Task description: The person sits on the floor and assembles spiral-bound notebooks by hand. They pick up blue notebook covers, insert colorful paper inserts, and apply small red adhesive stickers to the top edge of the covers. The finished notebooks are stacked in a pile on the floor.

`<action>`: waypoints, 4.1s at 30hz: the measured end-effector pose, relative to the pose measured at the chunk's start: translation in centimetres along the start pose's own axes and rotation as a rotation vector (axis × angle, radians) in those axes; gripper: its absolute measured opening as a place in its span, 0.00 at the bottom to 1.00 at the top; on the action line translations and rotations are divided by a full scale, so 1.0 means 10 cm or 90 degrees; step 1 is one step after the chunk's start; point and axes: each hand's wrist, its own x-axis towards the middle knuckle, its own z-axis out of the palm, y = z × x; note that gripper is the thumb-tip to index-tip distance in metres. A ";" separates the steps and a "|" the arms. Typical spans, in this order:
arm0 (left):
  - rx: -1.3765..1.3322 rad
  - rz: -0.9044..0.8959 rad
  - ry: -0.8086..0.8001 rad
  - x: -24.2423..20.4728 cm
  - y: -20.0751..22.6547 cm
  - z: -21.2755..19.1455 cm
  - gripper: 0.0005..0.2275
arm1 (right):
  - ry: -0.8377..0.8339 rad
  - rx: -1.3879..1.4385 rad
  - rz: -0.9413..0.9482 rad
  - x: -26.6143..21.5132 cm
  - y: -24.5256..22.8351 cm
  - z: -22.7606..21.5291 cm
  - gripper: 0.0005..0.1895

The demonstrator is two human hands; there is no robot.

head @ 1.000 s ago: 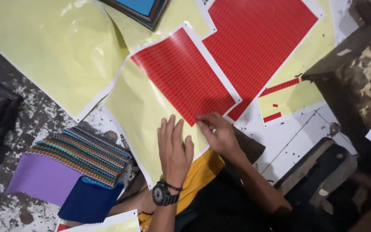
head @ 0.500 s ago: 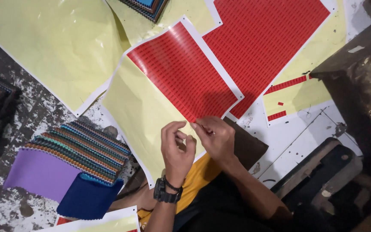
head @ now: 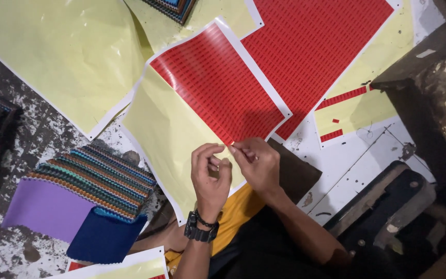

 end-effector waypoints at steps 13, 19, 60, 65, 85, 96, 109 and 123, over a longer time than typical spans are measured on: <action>-0.121 -0.098 0.048 0.03 -0.02 -0.03 0.04 | -0.069 0.049 0.010 0.14 0.07 -0.06 0.18; -0.138 -0.111 0.050 0.04 0.02 -0.04 0.03 | -0.063 -0.090 -0.094 0.10 0.16 0.01 0.10; -0.264 -0.156 0.120 0.04 0.01 0.01 0.23 | -0.184 -0.094 0.088 0.35 -0.11 0.00 0.14; -0.280 -0.089 0.139 0.11 0.02 -0.03 0.24 | -0.152 -0.176 -0.022 0.28 0.02 0.06 0.12; -0.295 0.049 0.188 0.42 -0.27 0.03 0.24 | -0.215 -0.177 -0.052 0.43 -0.02 0.11 0.17; -0.478 -0.048 0.243 0.45 -0.11 0.00 0.20 | -0.101 0.054 -0.099 0.28 0.13 0.14 0.11; -0.622 -0.039 0.264 0.49 -0.20 -0.02 0.21 | -0.099 -0.097 -0.148 0.42 0.20 0.21 0.14; -0.638 -0.116 0.293 0.50 -0.11 -0.05 0.20 | -0.294 0.305 -0.072 -0.06 -0.16 0.18 0.10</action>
